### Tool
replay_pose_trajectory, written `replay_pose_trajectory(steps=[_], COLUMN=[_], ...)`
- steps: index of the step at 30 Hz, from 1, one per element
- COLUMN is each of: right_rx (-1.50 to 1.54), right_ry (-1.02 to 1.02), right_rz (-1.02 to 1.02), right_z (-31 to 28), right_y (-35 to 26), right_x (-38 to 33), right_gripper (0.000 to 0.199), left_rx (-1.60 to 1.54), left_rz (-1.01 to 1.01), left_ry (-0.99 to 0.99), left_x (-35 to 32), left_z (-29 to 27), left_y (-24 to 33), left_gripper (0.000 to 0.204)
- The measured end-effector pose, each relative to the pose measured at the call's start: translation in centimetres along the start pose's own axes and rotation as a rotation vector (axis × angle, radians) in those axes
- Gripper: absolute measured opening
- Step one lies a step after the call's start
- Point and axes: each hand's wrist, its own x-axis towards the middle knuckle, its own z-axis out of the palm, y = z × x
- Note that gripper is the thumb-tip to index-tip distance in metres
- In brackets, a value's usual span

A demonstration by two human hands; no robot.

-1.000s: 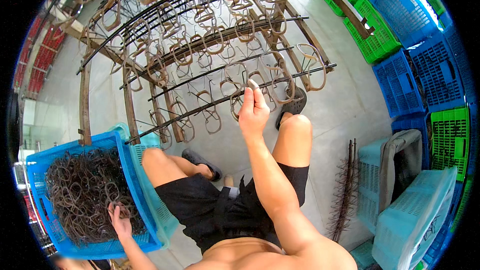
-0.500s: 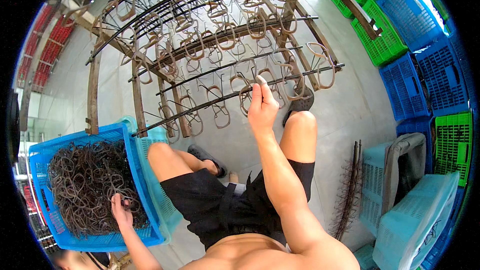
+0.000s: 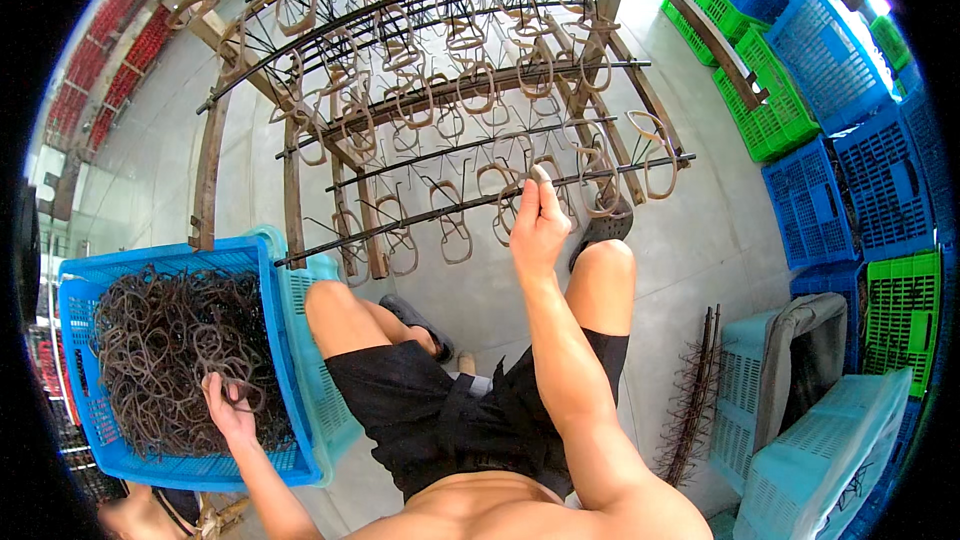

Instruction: The person sits on the floor and repeatedly picks up dark wire pieces from a blue basket, then threads and twists them onto a metal rack to form hooks. The person handles the wires by hand and places the finished hooks onto the rack.

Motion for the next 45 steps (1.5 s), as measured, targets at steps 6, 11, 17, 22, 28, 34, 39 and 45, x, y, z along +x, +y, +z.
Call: replay_pose_trajectory(steps=[6, 11, 17, 22, 28, 34, 39, 45], right_rx=[-0.051, 0.001, 0.062, 0.066, 0.057, -0.558, 0.034, 0.119], right_ry=[-0.004, 0.024, -0.025, -0.019, 0.039, -0.025, -1.167, -1.429], right_rz=[-0.054, -0.035, 0.046, 0.065, 0.03, -0.343, -0.603, -0.427], right_z=[-0.4, 0.2, -0.3, -0.4, -0.3, -2.4, -3.1, -4.3], right_y=[-0.6, -1.3, -0.9, -1.4, -0.1, -6.5, -13.2, -12.4], right_x=[0.0, -0.2, -0.2, 0.0, 0.5, -2.7, -4.1, -4.9], right_gripper=[0.02, 0.021, 0.022, 0.021, 0.02, 0.039, 0.031, 0.017], left_rx=[0.052, -0.049, -0.076, -0.139, -0.267, -0.362, -0.246, -0.198], left_rz=[0.048, -0.086, -0.248, -0.314, -0.301, -0.624, -0.776, -0.683], left_ry=[-0.378, -0.464, -0.585, -0.615, -0.716, -0.7, -0.876, -0.725], left_x=[-1.3, -4.0, -6.6, -7.0, -8.3, -8.7, -8.5, -9.0], left_z=[4.9, 8.4, 12.7, 14.0, 16.6, 19.7, 19.4, 19.8], left_y=[1.6, 1.0, 0.1, -1.5, -4.8, -7.2, -7.8, -8.3], left_gripper=[0.011, 0.014, 0.014, 0.013, 0.015, 0.013, 0.009, 0.029])
